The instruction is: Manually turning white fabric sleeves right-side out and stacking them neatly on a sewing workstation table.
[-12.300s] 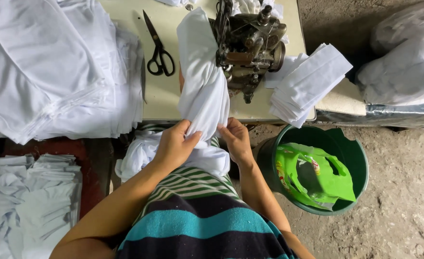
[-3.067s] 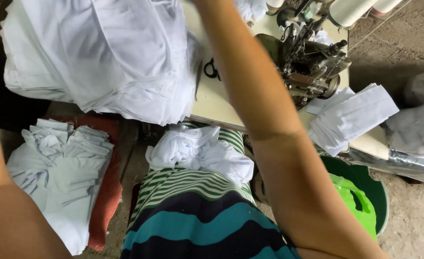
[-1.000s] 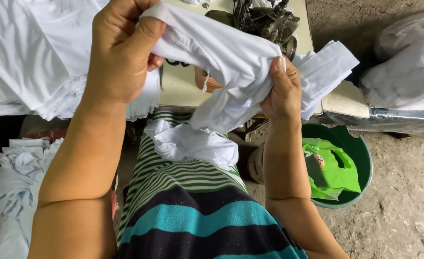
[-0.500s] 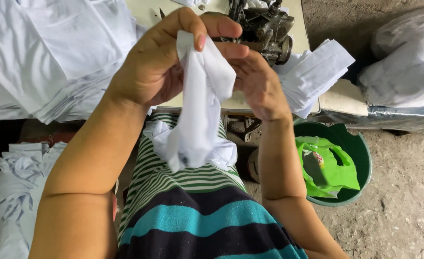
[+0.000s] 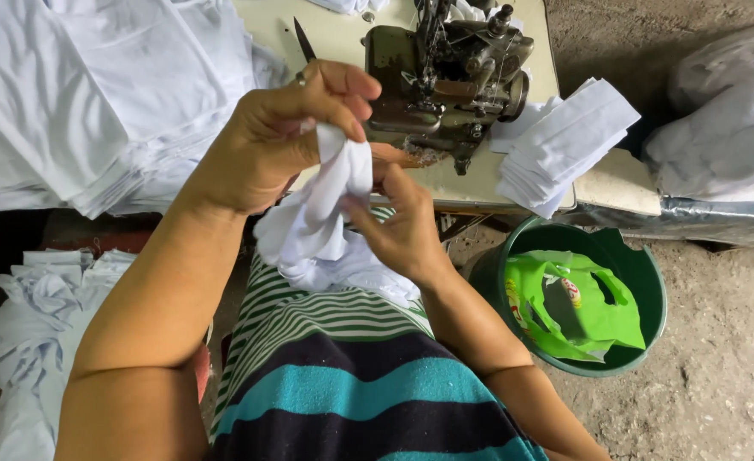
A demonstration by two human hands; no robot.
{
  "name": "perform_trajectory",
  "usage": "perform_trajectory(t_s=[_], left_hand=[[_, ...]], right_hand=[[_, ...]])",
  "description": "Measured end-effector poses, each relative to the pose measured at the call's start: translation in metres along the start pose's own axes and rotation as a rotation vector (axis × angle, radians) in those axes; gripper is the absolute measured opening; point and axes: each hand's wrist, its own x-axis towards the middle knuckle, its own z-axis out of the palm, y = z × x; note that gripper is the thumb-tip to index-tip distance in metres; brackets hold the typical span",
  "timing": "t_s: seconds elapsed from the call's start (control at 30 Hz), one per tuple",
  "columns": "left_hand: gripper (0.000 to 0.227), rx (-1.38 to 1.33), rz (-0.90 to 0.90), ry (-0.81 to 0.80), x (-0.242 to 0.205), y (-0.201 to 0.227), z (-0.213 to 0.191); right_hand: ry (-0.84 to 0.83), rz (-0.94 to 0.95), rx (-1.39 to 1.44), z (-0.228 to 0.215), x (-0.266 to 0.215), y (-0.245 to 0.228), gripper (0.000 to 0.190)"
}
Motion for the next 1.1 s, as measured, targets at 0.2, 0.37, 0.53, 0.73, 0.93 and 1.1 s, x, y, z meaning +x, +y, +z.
perform_trajectory(t_s=[0.2,0.37,0.53,0.73,0.93,1.1], left_hand=[[0.027,0.066,-0.281,-0.077,-0.021,0.016,-0.033],[0.025,0.186,-0.516,-0.378,-0.015,0.016,-0.040],[0.018,0.535,-0.045,-0.130,0.007,0.040,-0.003],[0.056,1.201,0.336,0.041,0.020,0.054,0.009],[0.025,1.762,0.438,0.021,0.027,0.086,-0.003],[0.027,1.109,0.814,-0.344,0.056,0.102,0.075]], right_hand=[[0.130,0.035,0.062,-0.044,0.000,0.044,0.016],[0.152,-0.099,-0.232,-0.084,0.021,0.014,0.014],[-0.134,-0.097,0.002,-0.121,0.045,-0.009,0.022],[-0.211,-0.135,-0.213,-0.151,0.058,-0.053,0.024],[0.167,-0.501,-0.270,-0.159,0.069,-0.039,0.019],[0.435,-0.603,-0.045,-0.134,0.091,-0.025,0.016]])
